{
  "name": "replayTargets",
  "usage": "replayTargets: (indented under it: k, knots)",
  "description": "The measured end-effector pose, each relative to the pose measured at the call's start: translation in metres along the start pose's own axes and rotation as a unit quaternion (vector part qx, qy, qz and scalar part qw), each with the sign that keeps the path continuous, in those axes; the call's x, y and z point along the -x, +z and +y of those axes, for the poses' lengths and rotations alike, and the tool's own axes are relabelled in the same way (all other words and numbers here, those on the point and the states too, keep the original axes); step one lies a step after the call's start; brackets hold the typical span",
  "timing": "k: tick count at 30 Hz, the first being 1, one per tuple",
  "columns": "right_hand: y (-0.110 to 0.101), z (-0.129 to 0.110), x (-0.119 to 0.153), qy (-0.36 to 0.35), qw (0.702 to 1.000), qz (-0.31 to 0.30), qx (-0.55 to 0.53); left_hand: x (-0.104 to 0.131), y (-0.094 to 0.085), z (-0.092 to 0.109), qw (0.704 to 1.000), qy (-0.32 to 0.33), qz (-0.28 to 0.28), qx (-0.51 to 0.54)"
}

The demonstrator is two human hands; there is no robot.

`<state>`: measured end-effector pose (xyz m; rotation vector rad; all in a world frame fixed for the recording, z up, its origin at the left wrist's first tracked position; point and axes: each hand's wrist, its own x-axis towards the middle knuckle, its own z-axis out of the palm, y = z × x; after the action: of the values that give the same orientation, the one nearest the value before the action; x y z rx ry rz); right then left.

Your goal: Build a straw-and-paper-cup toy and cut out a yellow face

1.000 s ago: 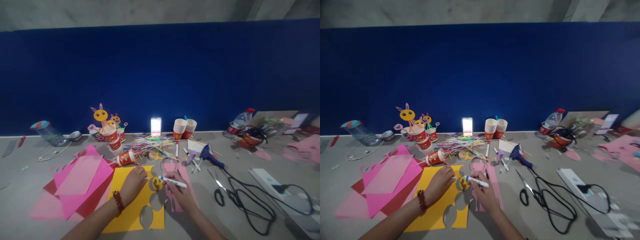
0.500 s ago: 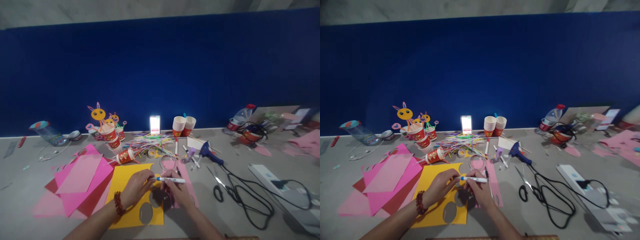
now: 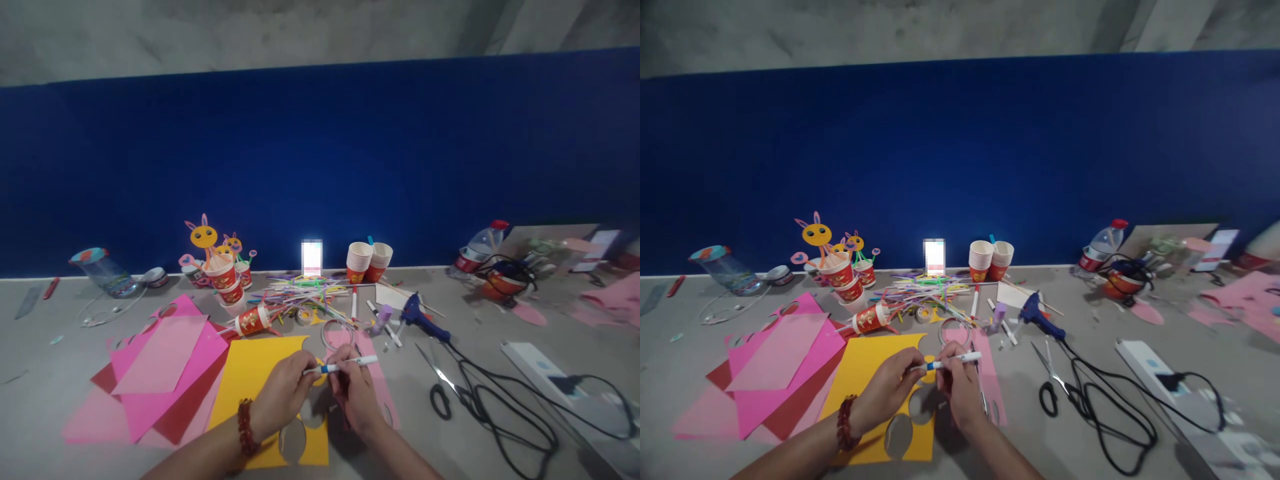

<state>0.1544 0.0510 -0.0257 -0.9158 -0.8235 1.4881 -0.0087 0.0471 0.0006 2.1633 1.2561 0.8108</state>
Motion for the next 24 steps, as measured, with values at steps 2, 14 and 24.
replayTargets:
  k: [2,14,24]
  knots:
    - [0.002,0.004,0.001,-0.009,1.000,0.015,-0.019,0.001,0.002,0.000,1.000,-0.008,-0.001,-0.003]
    - [0.010,0.000,-0.015,0.036,0.999,-0.001,0.011,-0.019,-0.007,-0.026,0.988,0.030,0.022,-0.151]
    - [-0.007,-0.025,-0.011,0.039,0.993,0.039,0.107,-0.036,-0.005,-0.088,0.941,0.025,0.046,-0.335]
